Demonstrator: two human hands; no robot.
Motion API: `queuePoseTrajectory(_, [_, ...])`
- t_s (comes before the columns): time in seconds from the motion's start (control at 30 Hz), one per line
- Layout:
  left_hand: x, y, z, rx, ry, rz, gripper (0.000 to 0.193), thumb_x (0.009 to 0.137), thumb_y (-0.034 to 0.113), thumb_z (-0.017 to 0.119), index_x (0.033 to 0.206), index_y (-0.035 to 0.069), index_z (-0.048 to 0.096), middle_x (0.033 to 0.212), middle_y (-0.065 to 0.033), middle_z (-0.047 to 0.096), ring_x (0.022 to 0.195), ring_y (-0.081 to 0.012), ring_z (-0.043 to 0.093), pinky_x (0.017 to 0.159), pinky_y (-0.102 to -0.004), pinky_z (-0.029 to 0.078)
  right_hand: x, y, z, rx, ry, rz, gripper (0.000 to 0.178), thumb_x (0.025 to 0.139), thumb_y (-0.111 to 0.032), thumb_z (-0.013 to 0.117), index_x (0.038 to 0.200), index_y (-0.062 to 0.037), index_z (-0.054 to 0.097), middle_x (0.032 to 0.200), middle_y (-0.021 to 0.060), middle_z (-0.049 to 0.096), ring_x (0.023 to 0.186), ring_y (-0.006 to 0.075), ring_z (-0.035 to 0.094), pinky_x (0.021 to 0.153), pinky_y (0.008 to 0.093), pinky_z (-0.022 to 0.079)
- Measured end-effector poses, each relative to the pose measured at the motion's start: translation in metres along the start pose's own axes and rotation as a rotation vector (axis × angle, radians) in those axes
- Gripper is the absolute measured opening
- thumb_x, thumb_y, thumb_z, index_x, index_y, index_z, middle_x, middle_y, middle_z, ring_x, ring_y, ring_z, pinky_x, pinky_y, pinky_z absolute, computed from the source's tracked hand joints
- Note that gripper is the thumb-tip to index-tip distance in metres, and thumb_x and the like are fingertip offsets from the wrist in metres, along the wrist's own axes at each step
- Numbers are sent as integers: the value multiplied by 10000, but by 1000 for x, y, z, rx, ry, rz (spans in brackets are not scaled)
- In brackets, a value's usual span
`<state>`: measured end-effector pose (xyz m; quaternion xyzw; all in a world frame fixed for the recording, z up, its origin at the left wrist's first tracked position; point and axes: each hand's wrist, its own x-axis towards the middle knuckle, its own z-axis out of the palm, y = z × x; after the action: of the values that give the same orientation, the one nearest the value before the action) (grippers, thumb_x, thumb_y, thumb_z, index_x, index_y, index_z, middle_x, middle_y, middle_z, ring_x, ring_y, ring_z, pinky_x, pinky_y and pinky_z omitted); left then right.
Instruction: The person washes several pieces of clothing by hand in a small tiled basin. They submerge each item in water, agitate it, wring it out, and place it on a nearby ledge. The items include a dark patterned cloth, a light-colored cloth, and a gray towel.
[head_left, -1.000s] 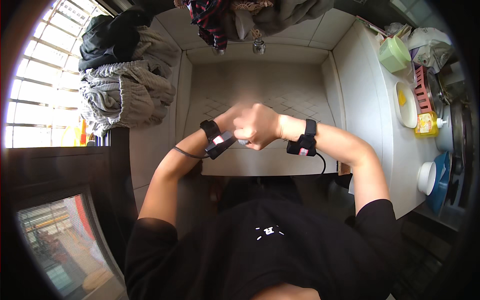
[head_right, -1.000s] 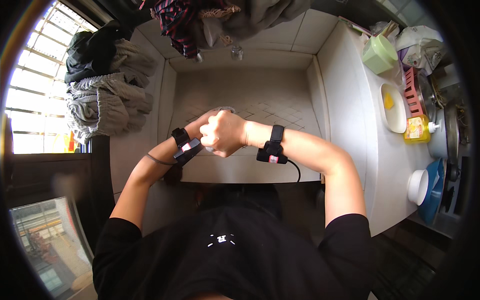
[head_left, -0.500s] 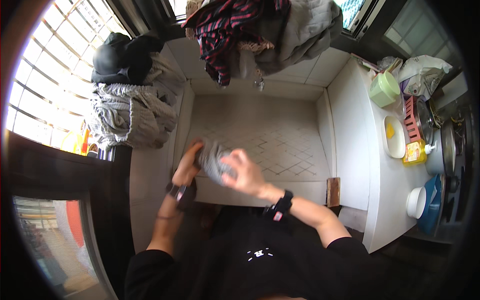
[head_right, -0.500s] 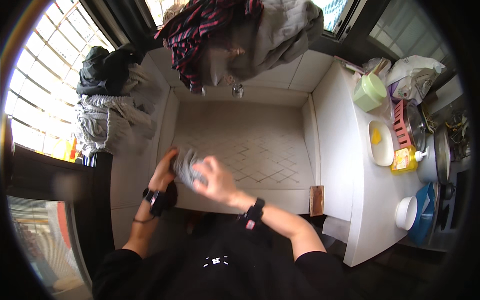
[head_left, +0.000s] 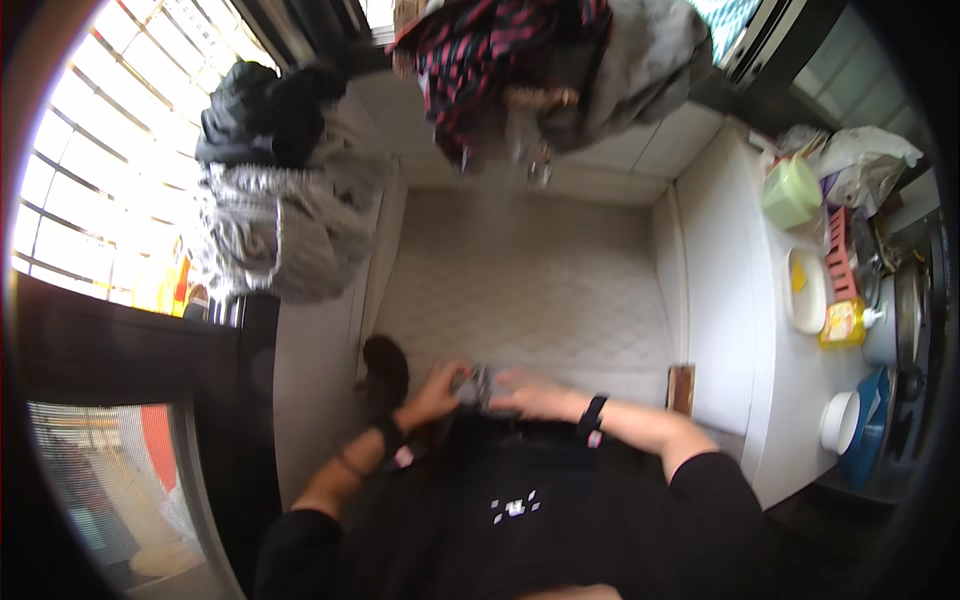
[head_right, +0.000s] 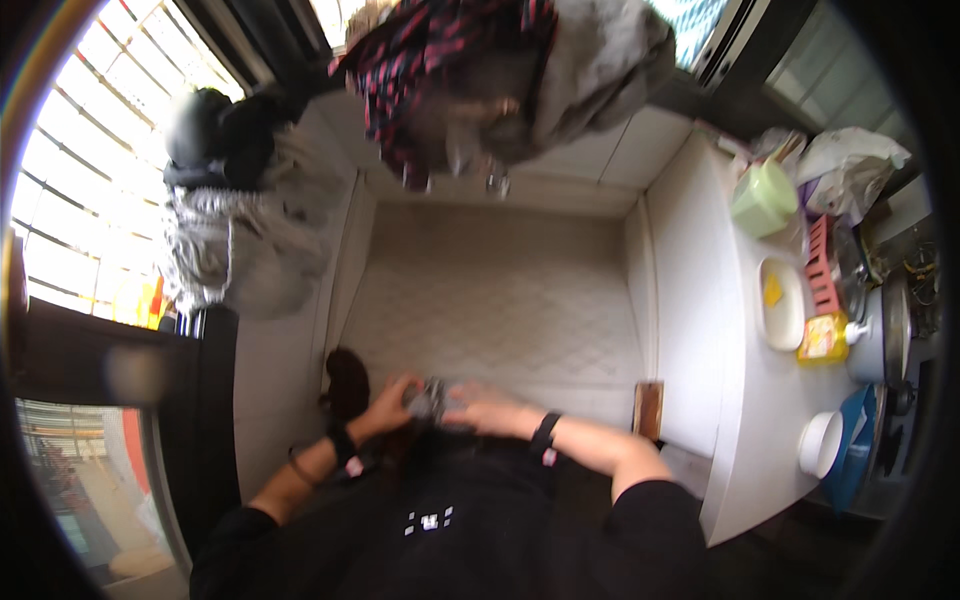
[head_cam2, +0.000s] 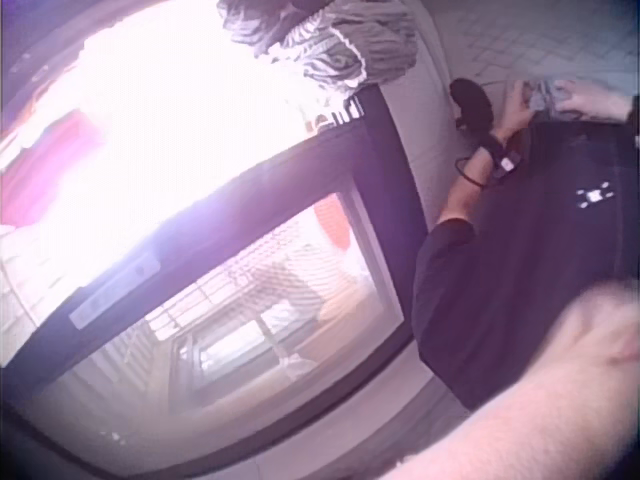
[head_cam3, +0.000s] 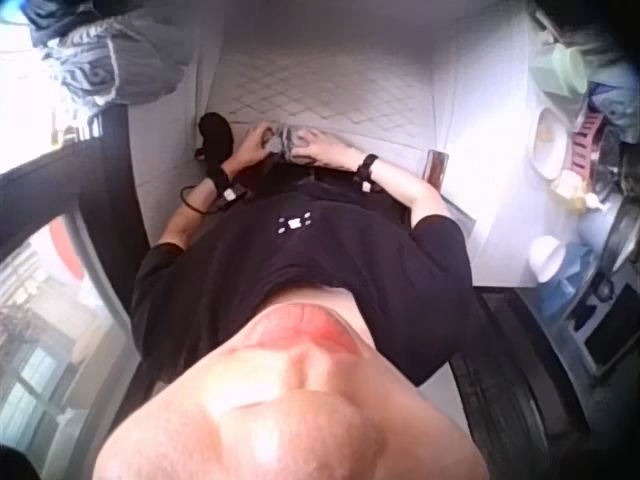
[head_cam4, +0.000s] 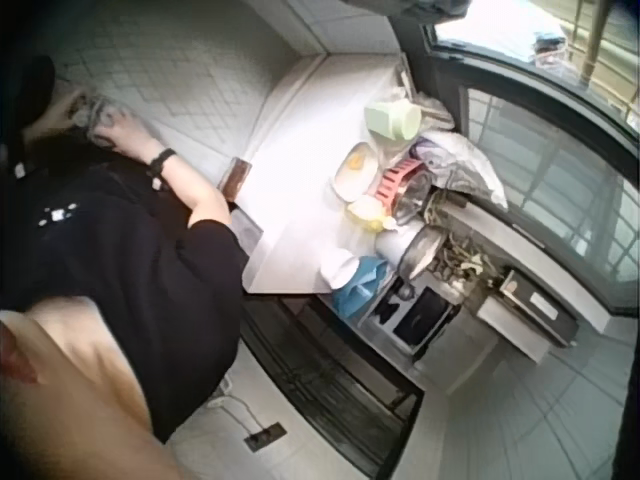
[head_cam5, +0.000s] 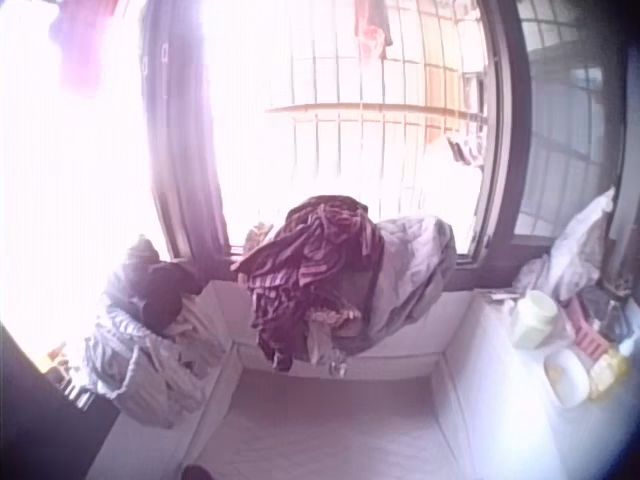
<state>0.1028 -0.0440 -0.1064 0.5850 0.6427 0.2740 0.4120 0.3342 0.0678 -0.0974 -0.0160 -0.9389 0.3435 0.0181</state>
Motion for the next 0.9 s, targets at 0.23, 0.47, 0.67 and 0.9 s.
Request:
queuePoseTrajectory(0.23, [85, 5, 29, -109, -11, 136, 387, 634, 58, 636, 999, 71, 508, 1010, -126, 524, 979, -325, 477, 865, -385, 395, -41, 34, -26, -170, 56, 251, 592, 619, -188, 768, 1162, -260, 543, 1267, 145, 387, 1137, 347, 432, 881, 412, 471])
queuePoseTrajectory(0.47, [163, 60, 12, -188, 257, 149, 348, 672, 4, 630, 996, 51, 512, 1003, -74, 515, 934, -200, 495, 812, -279, 409, -35, 62, -95, -173, 448, 630, 576, 610, -130, 762, 1142, -167, 546, 1225, 121, 423, 1161, 307, 434, 883, 402, 457])
queuePoseTrajectory(0.67, [162, 111, -54, -924, 365, 153, 293, 697, -20, 581, 974, 59, 529, 904, 7, 530, 757, -78, 502, 665, -203, 432, -23, 46, -116, 851, 1153, 628, 488, 738, -229, 692, 1177, -90, 531, 1236, 70, 484, 1162, 220, 460, 948, 357, 381])
queuePoseTrajectory(0.9, [124, 160, -67, -811, 505, 175, 228, 772, -28, 576, 982, 38, 518, 948, -19, 524, 856, -92, 505, 760, -211, 424, 17, 3, -121, 2102, 838, 698, 435, 858, -300, 575, 1241, -112, 495, 1267, 57, 520, 1144, 241, 487, 983, 387, 378])
